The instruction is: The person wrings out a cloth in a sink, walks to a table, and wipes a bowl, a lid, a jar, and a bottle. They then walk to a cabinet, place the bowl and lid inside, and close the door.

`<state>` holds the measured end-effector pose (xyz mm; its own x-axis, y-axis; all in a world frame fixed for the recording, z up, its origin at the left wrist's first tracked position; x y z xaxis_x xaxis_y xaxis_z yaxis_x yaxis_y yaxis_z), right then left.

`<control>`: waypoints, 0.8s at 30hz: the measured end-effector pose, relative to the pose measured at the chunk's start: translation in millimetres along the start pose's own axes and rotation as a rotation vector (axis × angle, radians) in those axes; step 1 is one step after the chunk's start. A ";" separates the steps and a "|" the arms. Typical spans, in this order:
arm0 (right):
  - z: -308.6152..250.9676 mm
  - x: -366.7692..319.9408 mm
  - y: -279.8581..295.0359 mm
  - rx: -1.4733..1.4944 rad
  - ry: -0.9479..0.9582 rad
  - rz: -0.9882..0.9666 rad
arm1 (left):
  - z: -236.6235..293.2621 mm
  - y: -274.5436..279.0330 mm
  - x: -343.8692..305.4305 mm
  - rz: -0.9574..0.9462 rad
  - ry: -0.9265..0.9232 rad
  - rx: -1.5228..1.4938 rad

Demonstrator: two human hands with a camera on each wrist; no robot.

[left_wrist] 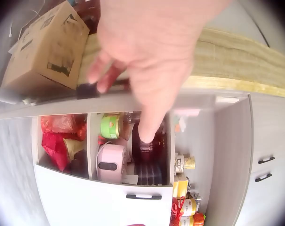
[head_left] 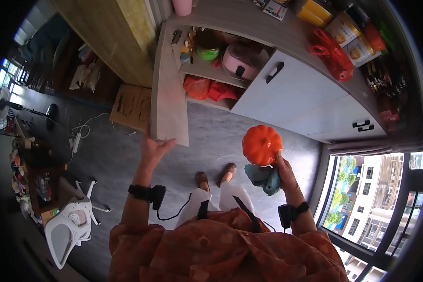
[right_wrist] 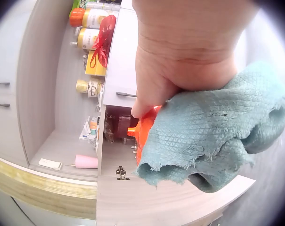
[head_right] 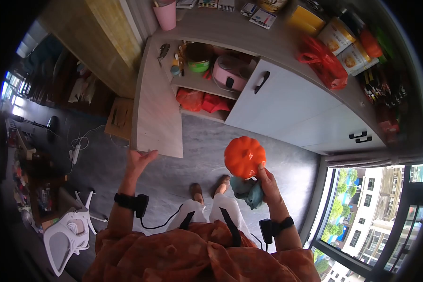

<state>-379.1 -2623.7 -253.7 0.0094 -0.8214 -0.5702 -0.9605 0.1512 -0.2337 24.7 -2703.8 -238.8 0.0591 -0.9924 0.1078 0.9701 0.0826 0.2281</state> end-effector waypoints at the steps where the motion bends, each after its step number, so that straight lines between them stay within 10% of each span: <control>1: -0.8 3.7 -2.7 -0.021 -0.021 0.022 | -9.5 6.0 -0.2 0.010 0.005 -0.004; 24: -134.7 277.8 -152.4 -0.082 0.113 -0.283 | -8.7 62.4 3.5 0.329 0.106 0.335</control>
<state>-267.6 -2949.0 -270.5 0.2532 -0.8812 -0.3992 -0.9433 -0.1334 -0.3039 87.4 -2702.9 -232.6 0.3914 -0.9109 0.1311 0.7674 0.4017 0.4998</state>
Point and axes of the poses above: each hand's wrist, its own x-axis towards the middle knuckle, its own y-axis out of the back of the hand, z = x × y, the point moved 7 cm from there along x, towards the middle knuckle, and after that the axes turned 3 degrees about y, right-handed, at the moved point
